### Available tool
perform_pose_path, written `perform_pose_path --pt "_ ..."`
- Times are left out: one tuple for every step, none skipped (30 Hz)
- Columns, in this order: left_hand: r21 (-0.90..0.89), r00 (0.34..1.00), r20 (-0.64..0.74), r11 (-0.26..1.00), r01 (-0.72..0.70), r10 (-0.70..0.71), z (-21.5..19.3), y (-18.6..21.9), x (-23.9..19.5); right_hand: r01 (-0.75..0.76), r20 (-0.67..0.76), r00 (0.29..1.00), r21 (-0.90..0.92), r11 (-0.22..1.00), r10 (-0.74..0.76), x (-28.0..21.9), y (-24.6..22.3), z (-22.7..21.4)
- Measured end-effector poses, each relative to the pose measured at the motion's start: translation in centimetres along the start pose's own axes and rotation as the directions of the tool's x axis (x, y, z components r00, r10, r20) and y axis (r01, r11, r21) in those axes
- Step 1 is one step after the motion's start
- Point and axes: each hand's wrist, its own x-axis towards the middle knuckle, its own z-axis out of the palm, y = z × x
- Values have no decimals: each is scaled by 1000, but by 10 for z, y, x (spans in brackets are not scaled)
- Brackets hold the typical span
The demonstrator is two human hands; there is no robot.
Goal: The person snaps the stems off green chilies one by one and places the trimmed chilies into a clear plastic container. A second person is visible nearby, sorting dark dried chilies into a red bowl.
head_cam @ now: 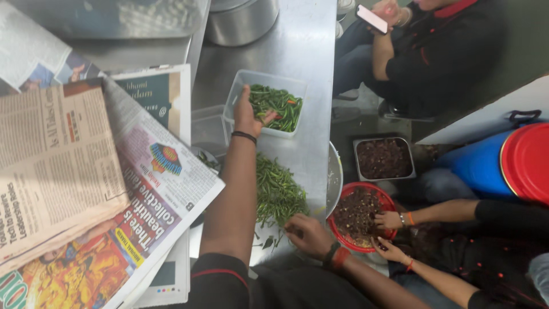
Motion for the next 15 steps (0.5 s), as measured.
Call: perform_pose_path --pt "45 997 -29 996 74 -73 8 8 2 13 -13 1000 15 1000 -13 -1 1 -6" --pt "125 1000 -11 992 8 -6 10 9 -1 25 -21 999 33 999 -24 -2 3 -9" --pt "203 998 12 977 -60 58 6 6 -8 7 -23 1000 46 999 -6 -1 7 -11" --pt "278 992 42 952 -127 120 1 0 -15 -11 -27 1000 58 998 13 1 12 -13" --pt "311 976 -21 929 -198 215 -2 -11 -22 -29 -30 999 71 997 31 4 18 -12" --pt "345 947 -87 901 -262 308 -11 -27 -33 -30 -61 997 145 989 39 7 25 -10" --pt "348 908 45 845 -405 417 -29 -51 -50 -29 -91 995 219 975 50 15 33 -5" --pt "333 841 166 774 -539 514 -50 -76 -72 -28 -112 992 294 955 64 20 40 3" --pt "489 857 182 712 -504 482 -70 -95 -89 -122 -75 983 407 905 166 26 47 9" --pt "477 769 371 604 -639 520 -94 -118 -114 -214 -28 964 512 832 265 31 55 14" --pt "576 830 387 598 -557 401 -116 -137 -135 -301 30 934 604 738 357 37 63 19" --pt "599 766 481 478 -643 427 -134 -153 -151 -298 27 934 606 737 356 40 68 23" --pt "660 852 420 539 -524 313 -154 -167 -169 -296 24 935 608 737 355 44 72 27" --pt "709 915 354 584 -396 192 -170 -178 -184 -291 19 935 606 740 353 46 73 30" --pt "695 927 348 624 -356 141 -185 -186 -194 -252 -9 957 468 847 289 45 69 33"
